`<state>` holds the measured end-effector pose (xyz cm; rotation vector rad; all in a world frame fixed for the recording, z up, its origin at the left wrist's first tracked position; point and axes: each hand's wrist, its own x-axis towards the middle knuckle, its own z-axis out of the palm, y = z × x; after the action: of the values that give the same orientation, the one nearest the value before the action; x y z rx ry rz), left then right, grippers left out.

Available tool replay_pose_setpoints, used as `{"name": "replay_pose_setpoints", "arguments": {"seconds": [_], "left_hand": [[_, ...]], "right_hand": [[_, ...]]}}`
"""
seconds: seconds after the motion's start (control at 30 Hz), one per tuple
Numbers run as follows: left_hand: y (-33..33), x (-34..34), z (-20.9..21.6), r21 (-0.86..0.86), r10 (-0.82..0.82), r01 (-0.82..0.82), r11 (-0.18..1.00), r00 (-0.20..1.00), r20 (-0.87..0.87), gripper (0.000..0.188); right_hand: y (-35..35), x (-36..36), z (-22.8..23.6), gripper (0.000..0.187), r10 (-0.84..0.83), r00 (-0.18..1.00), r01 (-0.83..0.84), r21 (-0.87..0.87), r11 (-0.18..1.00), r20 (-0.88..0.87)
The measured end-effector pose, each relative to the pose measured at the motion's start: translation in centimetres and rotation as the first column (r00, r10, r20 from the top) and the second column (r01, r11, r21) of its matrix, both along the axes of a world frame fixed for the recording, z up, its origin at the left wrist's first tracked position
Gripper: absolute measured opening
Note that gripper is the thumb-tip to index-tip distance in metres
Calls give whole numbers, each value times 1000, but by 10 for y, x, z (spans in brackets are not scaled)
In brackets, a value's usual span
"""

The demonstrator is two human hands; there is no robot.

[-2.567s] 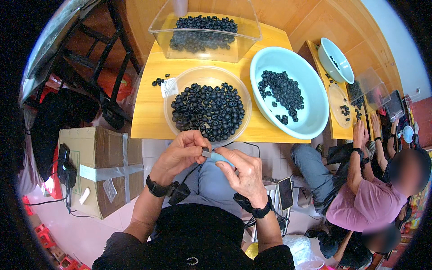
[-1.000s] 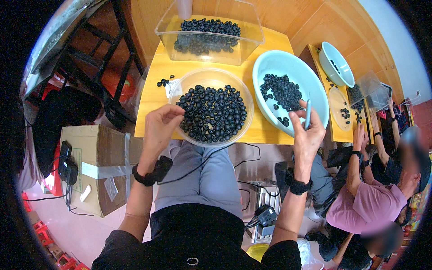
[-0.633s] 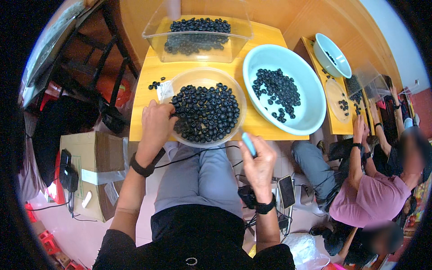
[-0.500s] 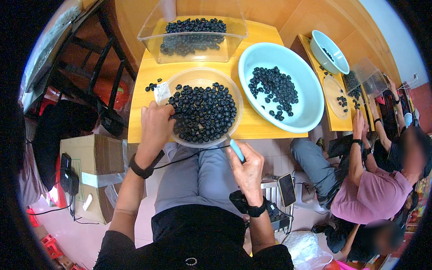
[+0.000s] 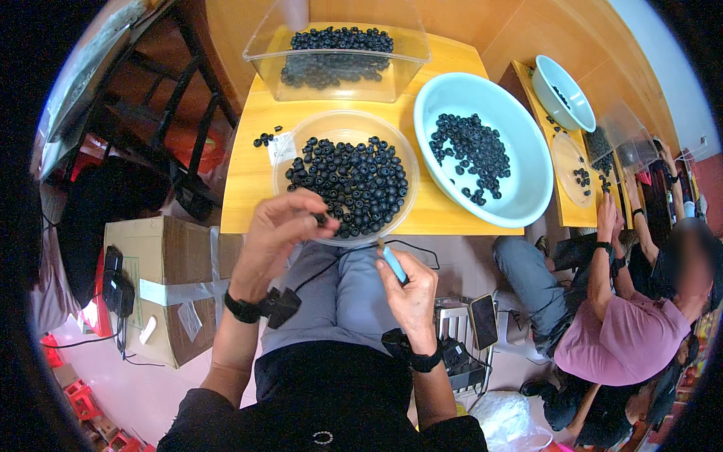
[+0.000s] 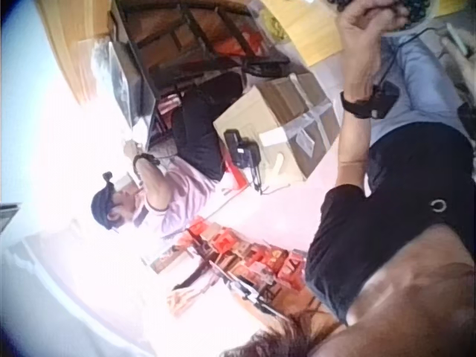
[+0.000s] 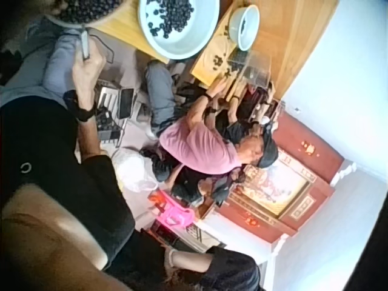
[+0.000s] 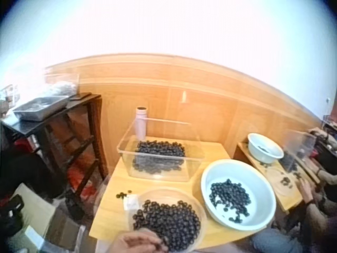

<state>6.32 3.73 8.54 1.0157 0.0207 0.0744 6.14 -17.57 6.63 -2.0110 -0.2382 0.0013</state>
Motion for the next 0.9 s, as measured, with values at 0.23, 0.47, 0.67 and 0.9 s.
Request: {"name": "replay_pose_setpoints", "arguments": {"seconds": [0.23, 0.47, 0.67, 0.9], "left_hand": [[-18, -8, -26, -369, -262, 233, 900, 964, -31, 21], [-25, -8, -31, -521, -293, 264, 812, 956, 28, 22], [-26, -10, -25, -478, -315, 253, 841, 947, -54, 23], [-28, -10, -35, -463, -311, 276, 842, 950, 1, 19]], "right_hand": [[-2, 3, 16, 26, 98, 995, -97, 71, 993, -16], [-2, 4, 16, 29, 99, 993, -96, 55, 994, -60], [-1, 4, 23, 27, 136, 989, -138, -35, 990, -52], [8, 8, 40, 22, 281, 951, -248, -225, 942, 127]]}}
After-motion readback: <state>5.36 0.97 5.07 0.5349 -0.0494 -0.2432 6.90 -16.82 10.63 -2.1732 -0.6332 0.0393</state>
